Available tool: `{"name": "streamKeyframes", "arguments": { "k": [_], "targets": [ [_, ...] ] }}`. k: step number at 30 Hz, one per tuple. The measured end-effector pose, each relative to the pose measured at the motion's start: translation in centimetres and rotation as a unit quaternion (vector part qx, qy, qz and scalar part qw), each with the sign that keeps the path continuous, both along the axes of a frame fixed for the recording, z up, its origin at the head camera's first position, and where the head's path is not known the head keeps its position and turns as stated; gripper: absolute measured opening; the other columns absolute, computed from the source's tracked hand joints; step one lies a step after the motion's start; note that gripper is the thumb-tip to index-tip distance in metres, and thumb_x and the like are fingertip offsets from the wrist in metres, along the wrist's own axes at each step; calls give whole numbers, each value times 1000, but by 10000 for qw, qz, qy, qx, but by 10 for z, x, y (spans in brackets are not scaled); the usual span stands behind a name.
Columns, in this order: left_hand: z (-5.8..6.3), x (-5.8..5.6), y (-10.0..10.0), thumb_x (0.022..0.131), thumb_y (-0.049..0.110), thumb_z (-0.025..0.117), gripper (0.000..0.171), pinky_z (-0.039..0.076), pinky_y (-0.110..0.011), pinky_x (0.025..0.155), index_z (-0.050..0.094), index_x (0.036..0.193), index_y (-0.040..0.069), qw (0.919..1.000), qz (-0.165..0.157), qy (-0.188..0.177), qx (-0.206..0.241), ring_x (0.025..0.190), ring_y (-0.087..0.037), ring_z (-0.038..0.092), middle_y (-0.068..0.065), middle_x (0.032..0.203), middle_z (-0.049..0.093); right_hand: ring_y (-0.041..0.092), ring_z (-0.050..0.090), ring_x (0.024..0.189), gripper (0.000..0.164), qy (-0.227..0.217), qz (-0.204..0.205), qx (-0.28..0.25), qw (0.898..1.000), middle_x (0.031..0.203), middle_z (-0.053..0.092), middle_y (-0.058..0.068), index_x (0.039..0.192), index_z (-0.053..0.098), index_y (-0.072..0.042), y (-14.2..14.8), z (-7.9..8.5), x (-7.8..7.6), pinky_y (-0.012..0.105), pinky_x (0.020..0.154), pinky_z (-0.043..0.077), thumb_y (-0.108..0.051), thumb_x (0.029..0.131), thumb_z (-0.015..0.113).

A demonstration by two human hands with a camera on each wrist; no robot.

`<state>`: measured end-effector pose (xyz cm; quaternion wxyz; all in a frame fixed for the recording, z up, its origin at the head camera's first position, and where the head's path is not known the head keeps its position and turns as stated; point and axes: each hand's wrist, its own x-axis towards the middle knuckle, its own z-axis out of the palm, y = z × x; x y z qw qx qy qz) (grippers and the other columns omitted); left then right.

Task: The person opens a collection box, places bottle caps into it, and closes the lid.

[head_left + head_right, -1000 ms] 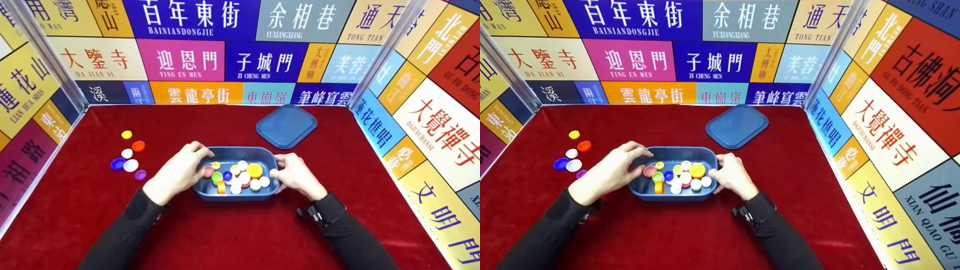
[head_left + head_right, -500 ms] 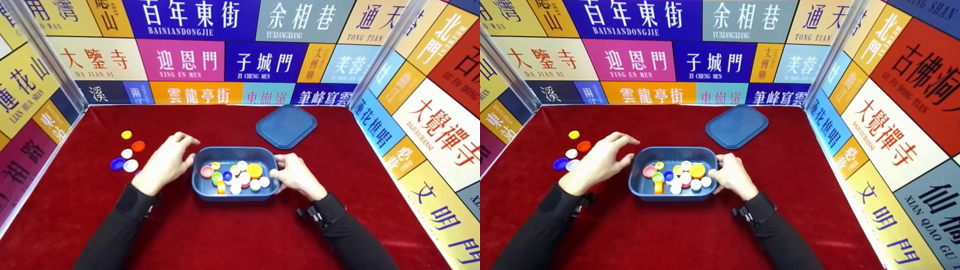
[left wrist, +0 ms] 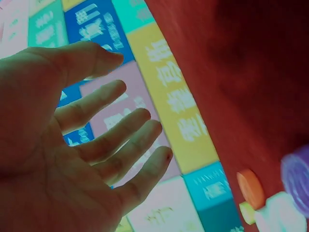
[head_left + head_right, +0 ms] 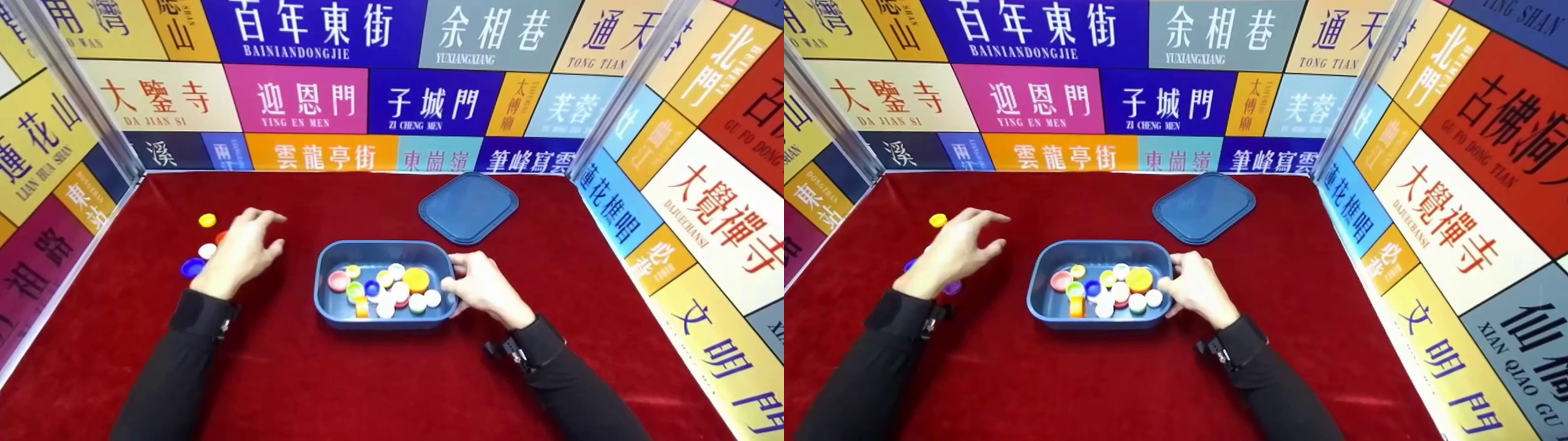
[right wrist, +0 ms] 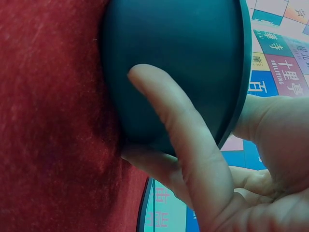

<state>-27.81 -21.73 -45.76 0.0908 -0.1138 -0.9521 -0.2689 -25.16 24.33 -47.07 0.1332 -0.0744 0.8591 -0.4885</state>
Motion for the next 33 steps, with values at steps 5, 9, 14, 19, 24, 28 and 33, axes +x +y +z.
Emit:
{"name": "streamKeyframes", "arguments": {
  "k": [5,9,14,19,24,28,33],
  "targets": [
    [-11,-7,-24,108,14,73,47,55,-78,119,67,153,1,9991,328,-254,-30,142,-60,57,-37,153,58,31,90,92,52,46,42,-10,10000,129,86,20,153,75,-5,0,-2,1,45,63,74,-4,100,75],
    [-22,-10,-41,108,17,75,51,56,-84,112,64,155,-1,9972,510,-520,-138,142,-66,54,-41,155,55,30,90,96,51,-6,44,-20,10000,130,86,19,152,75,-7,0,-2,3,46,64,74,-5,101,77],
    [-31,-12,-55,107,17,74,54,52,-87,113,62,156,-2,9940,697,-820,-192,147,-69,46,-44,159,49,31,90,96,52,-29,43,7,10000,132,85,20,154,74,-7,0,-2,3,46,65,74,-5,101,77],
    [-33,-14,-60,106,16,71,55,51,-86,115,61,157,-3,9919,749,-989,-269,146,-69,46,-45,160,48,31,90,92,53,-1,7,62,10000,132,85,20,154,74,-8,-1,-1,2,46,64,74,-5,101,76],
    [-35,-15,-64,106,14,70,51,53,-86,111,64,154,-4,9931,729,-856,-340,140,-72,51,-46,156,53,31,90,92,53,1,7,83,10000,131,85,19,153,75,-8,-2,0,1,46,64,74,-5,101,77],
    [-36,-15,-66,104,7,69,43,58,-84,103,69,146,-6,9952,688,-522,-453,129,-73,60,-46,143,60,30,90,93,53,19,7,91,10000,131,85,20,154,74,-8,-2,0,1,45,64,74,-5,101,77],
    [-36,-16,-67,100,-4,67,32,62,-76,99,78,129,-9,9972,550,85,-496,115,-64,69,-40,119,73,31,90,93,53,28,34,30,10000,131,85,20,153,74,-7,-1,0,1,46,64,74,-5,101,76]
  ]
}}
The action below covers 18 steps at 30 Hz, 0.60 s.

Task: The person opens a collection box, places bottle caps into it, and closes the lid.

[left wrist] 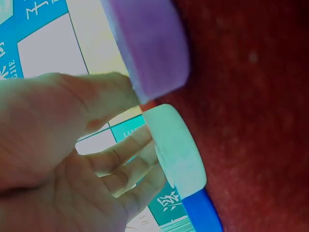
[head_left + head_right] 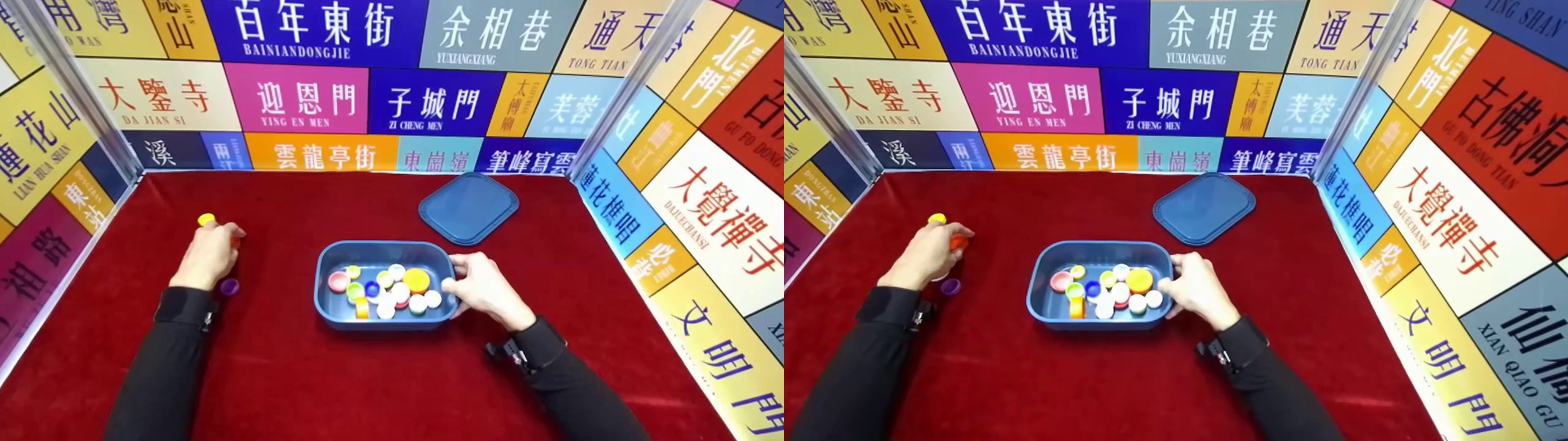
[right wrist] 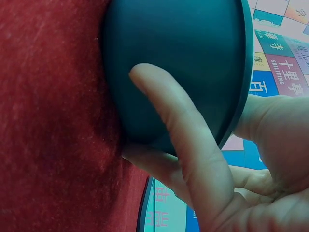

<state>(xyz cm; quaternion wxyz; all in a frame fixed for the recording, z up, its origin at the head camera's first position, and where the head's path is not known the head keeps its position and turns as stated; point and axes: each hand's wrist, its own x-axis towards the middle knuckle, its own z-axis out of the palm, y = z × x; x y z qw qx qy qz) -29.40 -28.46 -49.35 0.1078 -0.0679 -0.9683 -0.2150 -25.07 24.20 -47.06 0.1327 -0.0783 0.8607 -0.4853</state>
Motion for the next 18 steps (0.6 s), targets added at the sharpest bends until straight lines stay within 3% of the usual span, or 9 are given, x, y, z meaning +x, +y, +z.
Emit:
{"name": "streamKeyframes", "arguments": {
  "k": [3,11,18],
  "targets": [
    [0,0,0,99,-7,66,28,64,-72,98,81,122,-9,9997,-79,231,5,112,-60,71,-36,112,78,31,90,92,52,15,9,-17,10000,130,86,20,152,75,-7,0,0,0,46,64,74,-4,101,75],
    [-1,0,-2,100,-6,70,28,64,-70,99,80,125,-9,9999,-45,15,88,111,-57,71,-36,116,77,30,90,93,52,-4,21,48,10000,132,85,20,154,74,-8,0,0,0,45,65,74,-6,102,77],
    [3,0,-1,100,-5,72,25,64,-70,99,80,124,-10,9997,-126,188,100,108,-56,70,-35,114,79,30,90,92,53,8,17,54,10000,133,85,20,155,74,-8,1,0,0,45,65,74,-6,102,77]
  ]
}}
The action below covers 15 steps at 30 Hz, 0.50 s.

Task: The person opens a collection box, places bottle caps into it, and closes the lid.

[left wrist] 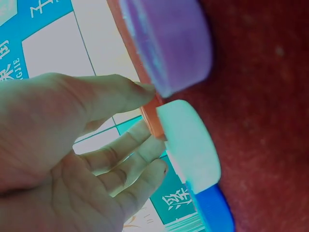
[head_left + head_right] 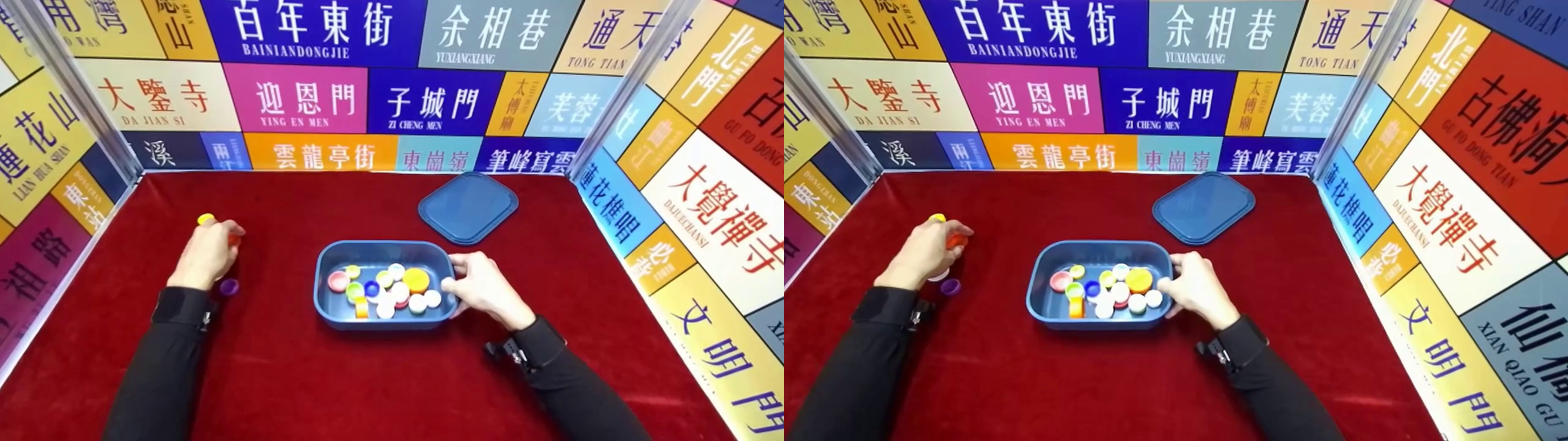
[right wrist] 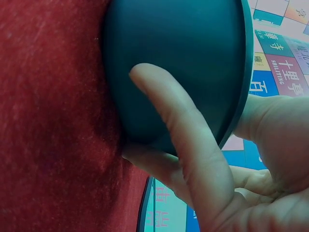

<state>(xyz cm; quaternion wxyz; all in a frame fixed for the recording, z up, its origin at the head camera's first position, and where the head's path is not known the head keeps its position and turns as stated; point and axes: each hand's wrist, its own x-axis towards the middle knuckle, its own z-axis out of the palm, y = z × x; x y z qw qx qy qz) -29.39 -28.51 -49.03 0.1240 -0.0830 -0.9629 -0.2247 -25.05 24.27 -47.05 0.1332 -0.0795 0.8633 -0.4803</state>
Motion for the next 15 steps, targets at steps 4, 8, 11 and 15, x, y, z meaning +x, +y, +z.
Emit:
{"name": "streamKeyframes", "arguments": {
  "k": [4,8,11,15],
  "targets": [
    [4,1,3,101,-5,73,25,64,-68,99,80,125,-10,10000,-21,16,37,107,-53,67,-34,112,79,30,90,93,54,-30,4,-11,10000,132,85,20,156,73,-8,0,0,0,45,65,74,-6,102,78],
    [9,3,7,101,-4,74,26,64,-67,98,80,126,-10,9999,-43,42,86,107,-52,66,-33,111,77,30,90,94,55,-73,-15,-21,10000,133,85,20,156,72,-8,1,0,0,45,66,74,-6,102,78],
    [13,5,11,101,-5,74,26,65,-67,98,79,126,-10,9999,-78,88,120,108,-52,67,-35,112,75,30,90,93,54,-72,-24,-26,10000,132,85,20,155,73,-8,0,0,0,45,66,74,-6,102,76],
    [19,7,16,101,-5,75,28,66,-67,99,78,129,-10,9998,-142,81,136,110,-52,67,-36,117,72,31,90,91,54,-43,-26,-50,10000,130,85,20,154,74,-7,0,0,0,46,64,74,-5,100,75]
  ]
}}
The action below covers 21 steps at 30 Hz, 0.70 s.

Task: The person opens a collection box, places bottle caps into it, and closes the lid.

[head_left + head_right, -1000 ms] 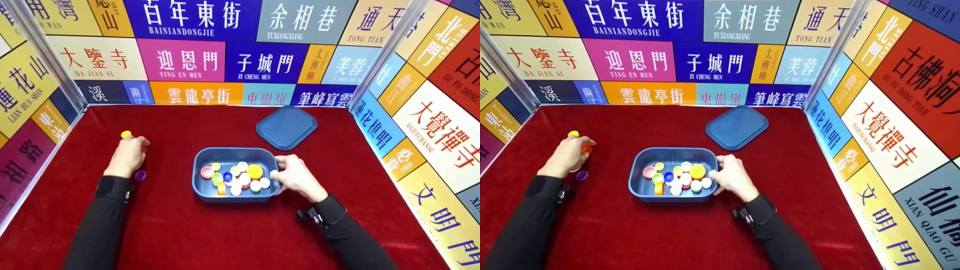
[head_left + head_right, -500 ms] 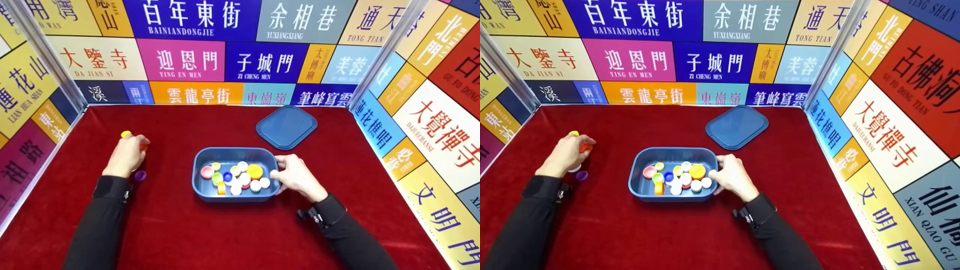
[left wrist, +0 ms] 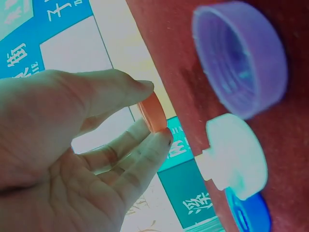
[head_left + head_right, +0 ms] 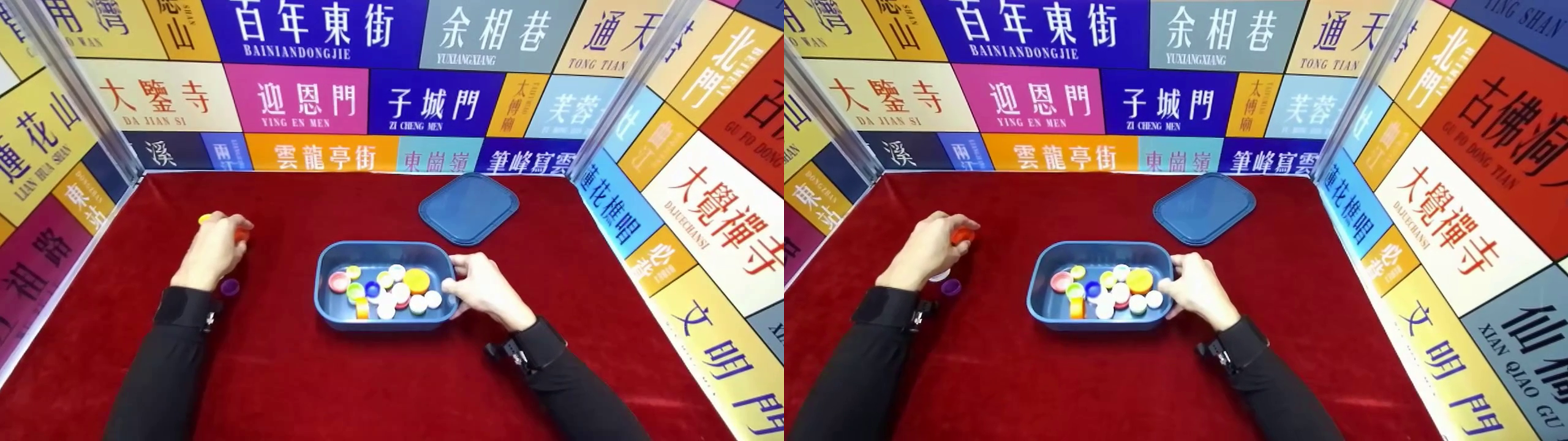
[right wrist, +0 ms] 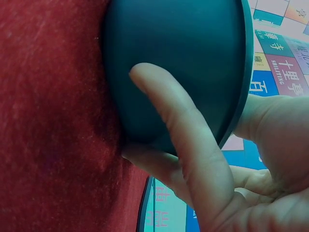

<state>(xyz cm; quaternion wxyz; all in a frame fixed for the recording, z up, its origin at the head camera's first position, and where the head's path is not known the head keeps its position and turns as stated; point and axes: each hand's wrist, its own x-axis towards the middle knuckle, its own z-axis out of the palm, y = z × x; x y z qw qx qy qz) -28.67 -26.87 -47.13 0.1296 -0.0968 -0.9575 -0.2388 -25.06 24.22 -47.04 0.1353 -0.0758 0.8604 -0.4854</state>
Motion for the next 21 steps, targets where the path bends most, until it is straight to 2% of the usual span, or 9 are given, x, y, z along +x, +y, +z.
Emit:
{"name": "streamKeyframes", "arguments": {
  "k": [8,16,21],
  "targets": [
    [16,5,21,102,-1,79,33,65,-67,108,77,135,-7,9997,-100,-208,81,113,-53,68,-37,128,66,31,90,92,55,16,-19,-17,10000,131,85,21,156,73,-6,-1,-1,0,46,64,74,-3,101,76],
    [32,16,53,102,-1,79,34,63,-67,113,78,136,-1,9995,-252,-19,165,122,-54,69,-34,132,67,31,90,92,54,5,-33,-2,10000,131,85,21,155,73,-7,-1,-1,0,46,64,74,-4,101,76],
    [38,26,75,102,0,80,33,65,-66,111,80,135,1,9980,-542,261,217,120,-52,71,-31,129,68,32,90,88,53,7,-62,-18,10000,129,86,22,154,74,-7,-1,-1,-1,47,62,73,-3,100,75]
  ]
}}
